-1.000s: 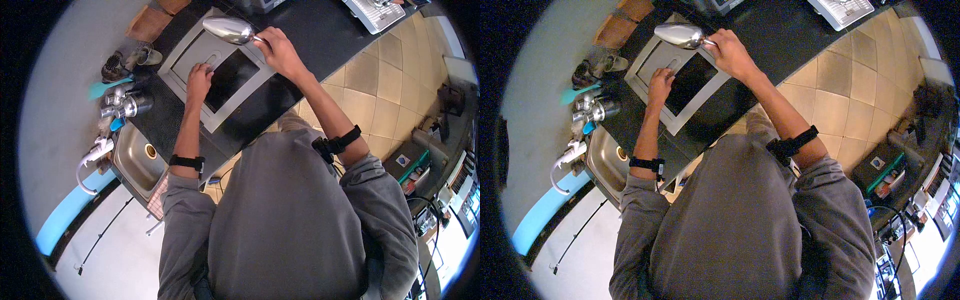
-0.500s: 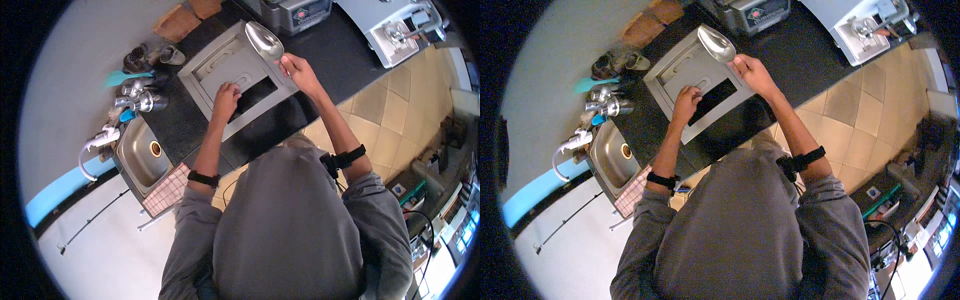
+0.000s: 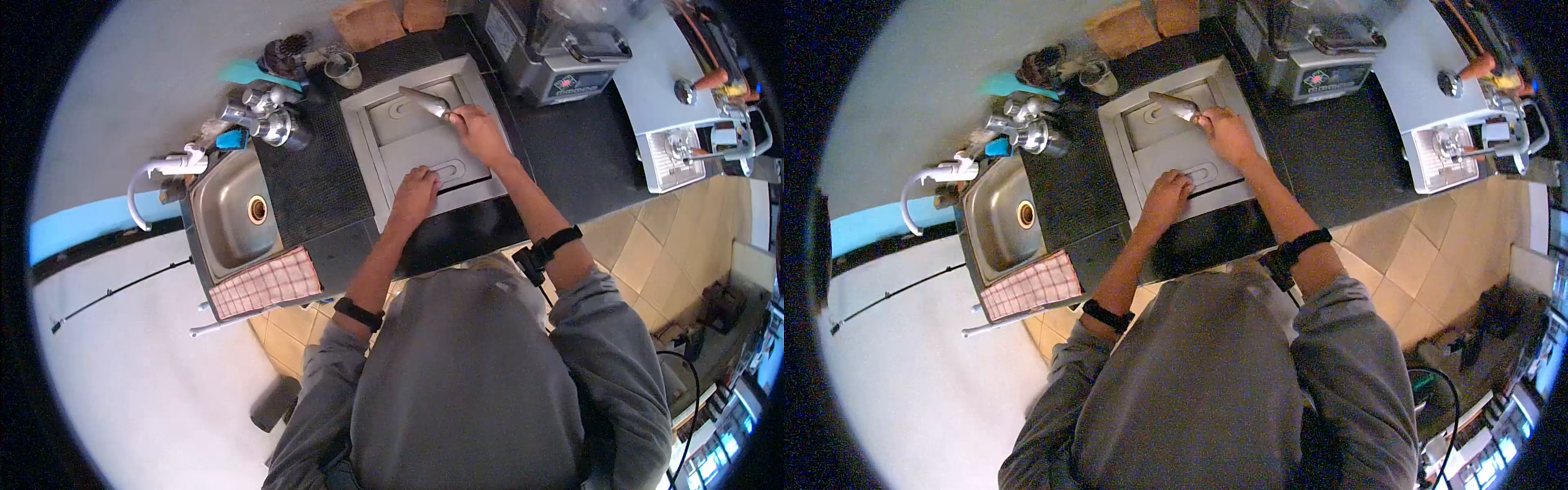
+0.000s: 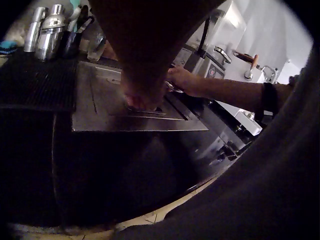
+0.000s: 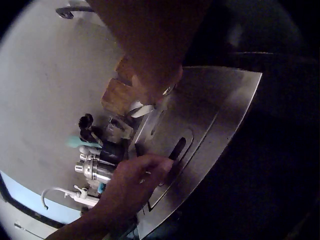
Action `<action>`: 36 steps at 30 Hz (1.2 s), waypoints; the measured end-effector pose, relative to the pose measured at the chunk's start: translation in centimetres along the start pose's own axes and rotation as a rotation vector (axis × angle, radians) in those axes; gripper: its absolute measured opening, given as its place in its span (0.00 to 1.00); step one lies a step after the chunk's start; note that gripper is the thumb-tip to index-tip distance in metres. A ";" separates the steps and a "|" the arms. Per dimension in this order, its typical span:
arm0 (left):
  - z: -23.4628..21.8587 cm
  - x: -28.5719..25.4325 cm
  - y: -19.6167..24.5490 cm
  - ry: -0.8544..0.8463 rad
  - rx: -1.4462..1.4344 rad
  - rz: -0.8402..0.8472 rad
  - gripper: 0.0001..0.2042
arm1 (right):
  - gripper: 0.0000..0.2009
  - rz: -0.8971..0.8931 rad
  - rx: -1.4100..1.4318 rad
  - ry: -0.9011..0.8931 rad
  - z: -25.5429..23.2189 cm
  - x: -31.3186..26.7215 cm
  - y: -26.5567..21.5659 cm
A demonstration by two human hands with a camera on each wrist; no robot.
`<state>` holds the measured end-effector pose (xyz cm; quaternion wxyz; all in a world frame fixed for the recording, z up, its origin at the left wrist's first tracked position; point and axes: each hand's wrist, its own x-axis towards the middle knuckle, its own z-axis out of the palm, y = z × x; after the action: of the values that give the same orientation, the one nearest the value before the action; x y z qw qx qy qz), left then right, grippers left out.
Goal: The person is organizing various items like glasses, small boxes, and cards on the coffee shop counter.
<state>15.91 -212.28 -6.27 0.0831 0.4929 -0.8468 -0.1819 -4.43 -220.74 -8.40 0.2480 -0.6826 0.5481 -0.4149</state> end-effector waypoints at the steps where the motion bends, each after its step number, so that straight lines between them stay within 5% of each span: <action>1: -0.2 -0.1 0.3 0.010 0.003 -0.011 0.08 | 0.13 -0.003 -0.137 -0.034 0.7 0.3 0.1; 8: 0.4 -1.7 1.3 0.012 -0.011 -0.048 0.10 | 0.10 -0.112 -0.482 -0.111 2.7 0.7 -1.0; 25: 0.8 -3.2 3.3 0.044 0.021 -0.129 0.08 | 0.08 -0.085 -0.395 -0.274 3.4 0.6 -1.0; 34: -2.5 -8.8 6.3 0.323 -0.148 -0.130 0.11 | 0.15 -0.044 -0.287 -0.224 2.6 -1.2 -0.2; 36: -3.4 -11.4 7.3 0.361 -0.212 -0.296 0.10 | 0.17 -0.029 -0.277 -0.263 2.1 -2.2 -1.3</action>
<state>16.88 -199.92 0.15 0.2566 0.6244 -0.7131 -0.1891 -2.05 -218.55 -9.15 0.2150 -0.7664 0.5528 -0.2465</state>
